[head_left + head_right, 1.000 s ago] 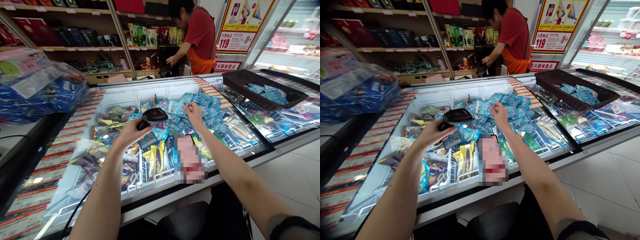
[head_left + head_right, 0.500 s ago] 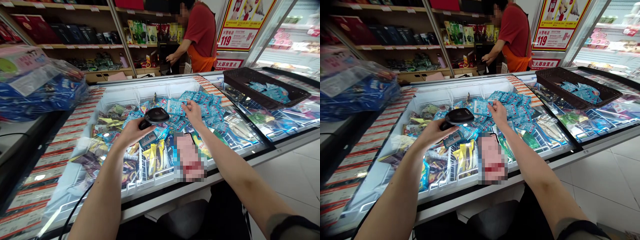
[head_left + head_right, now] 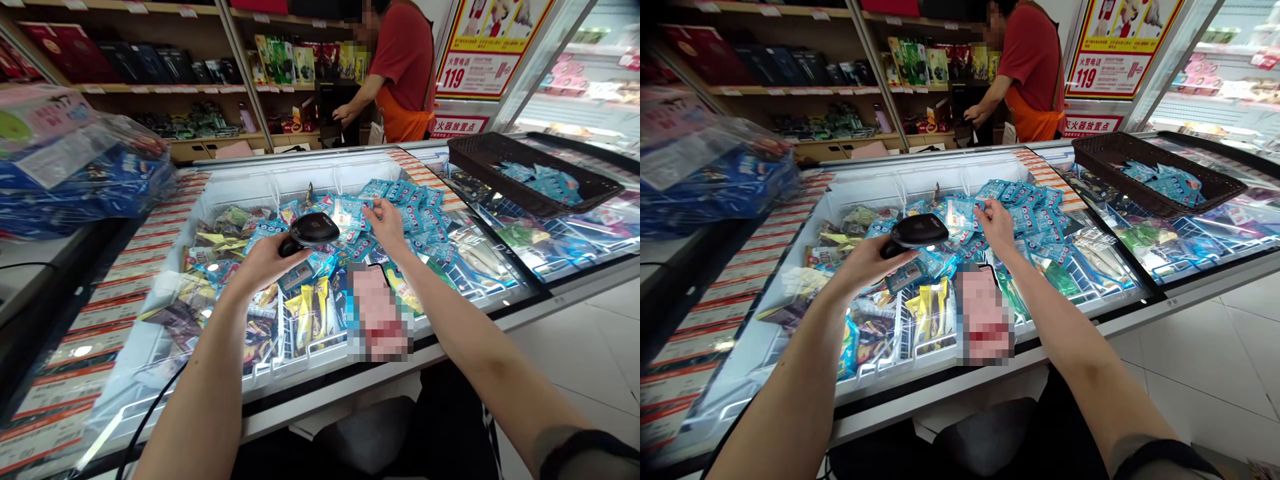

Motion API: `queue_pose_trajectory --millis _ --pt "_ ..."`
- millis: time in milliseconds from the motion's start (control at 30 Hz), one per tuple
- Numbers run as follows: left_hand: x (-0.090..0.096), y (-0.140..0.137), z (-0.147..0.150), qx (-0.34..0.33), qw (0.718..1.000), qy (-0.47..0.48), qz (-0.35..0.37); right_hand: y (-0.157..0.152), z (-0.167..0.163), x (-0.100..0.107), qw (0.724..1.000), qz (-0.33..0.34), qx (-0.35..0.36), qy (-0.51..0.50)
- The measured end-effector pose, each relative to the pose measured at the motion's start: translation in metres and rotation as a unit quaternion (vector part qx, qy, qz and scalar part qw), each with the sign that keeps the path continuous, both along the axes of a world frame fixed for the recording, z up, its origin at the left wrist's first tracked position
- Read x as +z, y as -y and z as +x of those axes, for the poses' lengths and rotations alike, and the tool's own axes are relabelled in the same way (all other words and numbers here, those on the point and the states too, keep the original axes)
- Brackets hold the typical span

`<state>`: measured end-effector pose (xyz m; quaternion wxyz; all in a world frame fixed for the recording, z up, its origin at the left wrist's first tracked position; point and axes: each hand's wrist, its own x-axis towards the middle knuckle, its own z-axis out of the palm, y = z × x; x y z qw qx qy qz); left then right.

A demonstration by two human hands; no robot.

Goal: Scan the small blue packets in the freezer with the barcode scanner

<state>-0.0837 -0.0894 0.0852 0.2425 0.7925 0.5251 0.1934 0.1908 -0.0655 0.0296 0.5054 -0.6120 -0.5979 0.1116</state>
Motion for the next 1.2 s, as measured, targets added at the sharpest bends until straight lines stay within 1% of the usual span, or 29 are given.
queue_pose_trajectory --millis 267,467,667,833,967,1067,1200 --pt "0.001 0.003 0.003 -0.007 1.000 0.006 0.005 -0.001 0.003 -0.001 1.000 -0.001 -0.016 -0.001" --pt "0.004 0.004 0.006 -0.017 1.000 0.020 -0.011 -0.002 0.001 -0.001 1.000 -0.007 -0.020 0.015" --pt "0.001 0.000 0.004 0.000 1.000 0.009 0.002 -0.002 0.003 -0.002 1.000 -0.013 -0.019 0.003" --pt "0.001 0.002 0.004 0.003 1.000 0.015 -0.003 -0.002 0.002 -0.002 1.000 0.000 -0.022 0.007" --pt "-0.001 0.001 0.003 0.019 1.000 0.022 0.005 -0.002 0.004 -0.001 0.999 -0.014 -0.029 0.007" --pt "-0.005 -0.003 -0.001 0.043 0.998 0.031 0.024 -0.002 0.012 0.000 0.998 -0.012 -0.058 0.011" --pt "-0.010 -0.010 -0.009 0.080 0.995 0.017 0.064 0.000 0.026 0.001 0.990 -0.010 -0.134 0.048"
